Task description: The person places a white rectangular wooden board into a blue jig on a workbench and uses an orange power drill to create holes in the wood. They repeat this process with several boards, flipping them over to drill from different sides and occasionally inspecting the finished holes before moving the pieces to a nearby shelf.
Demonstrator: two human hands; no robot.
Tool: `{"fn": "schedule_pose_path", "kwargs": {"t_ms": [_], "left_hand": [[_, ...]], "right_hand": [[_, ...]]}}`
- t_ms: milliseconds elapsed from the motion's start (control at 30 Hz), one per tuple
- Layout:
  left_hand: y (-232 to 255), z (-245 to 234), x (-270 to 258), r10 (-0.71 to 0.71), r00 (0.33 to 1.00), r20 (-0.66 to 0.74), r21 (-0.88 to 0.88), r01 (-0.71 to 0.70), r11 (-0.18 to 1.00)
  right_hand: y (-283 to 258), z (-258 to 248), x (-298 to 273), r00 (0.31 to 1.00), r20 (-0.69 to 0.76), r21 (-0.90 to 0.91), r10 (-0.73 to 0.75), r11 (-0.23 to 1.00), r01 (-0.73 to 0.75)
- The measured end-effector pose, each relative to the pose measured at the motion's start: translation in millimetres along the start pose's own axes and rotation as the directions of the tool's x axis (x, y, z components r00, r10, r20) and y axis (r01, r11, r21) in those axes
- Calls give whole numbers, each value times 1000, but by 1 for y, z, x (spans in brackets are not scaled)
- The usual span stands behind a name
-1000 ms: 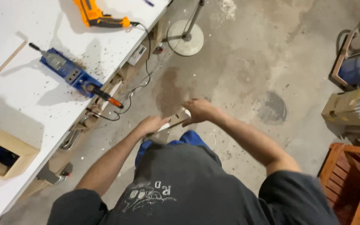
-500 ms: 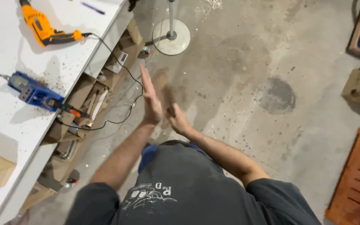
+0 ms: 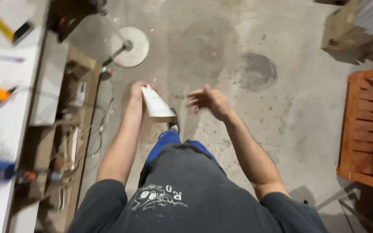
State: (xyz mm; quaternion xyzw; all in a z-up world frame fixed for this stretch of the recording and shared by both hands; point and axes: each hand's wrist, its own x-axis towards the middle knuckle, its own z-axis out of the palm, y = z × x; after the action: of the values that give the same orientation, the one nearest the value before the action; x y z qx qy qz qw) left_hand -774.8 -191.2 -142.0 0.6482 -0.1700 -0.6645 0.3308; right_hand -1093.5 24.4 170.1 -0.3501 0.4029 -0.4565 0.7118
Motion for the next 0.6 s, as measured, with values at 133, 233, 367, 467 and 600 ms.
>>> {"fn": "schedule_pose_path", "kwargs": {"t_ms": [133,233,367,467,600], "left_hand": [[-42,125,-55,-416,842,342,-304,518,799],[-30,209,-68,-645,612,457,32,714,700],[-62,319,26,-477,817,325,41,491,870],[-5,415,17,-319,888,333,32,327,944],[62,537,-54,21,870,493,-83,23,996]], "right_hand": [[-19,-28,-3,807,-97,-618,-583,671,411],[-27,-47,1,899,362,-556,-246,718,420],[-60,-137,20,939,-45,-627,-340,742,238],[-41,-189,36,897,-273,-231,-348,929,290],[-82,-237,10,890,-404,383,-213,844,376]]}}
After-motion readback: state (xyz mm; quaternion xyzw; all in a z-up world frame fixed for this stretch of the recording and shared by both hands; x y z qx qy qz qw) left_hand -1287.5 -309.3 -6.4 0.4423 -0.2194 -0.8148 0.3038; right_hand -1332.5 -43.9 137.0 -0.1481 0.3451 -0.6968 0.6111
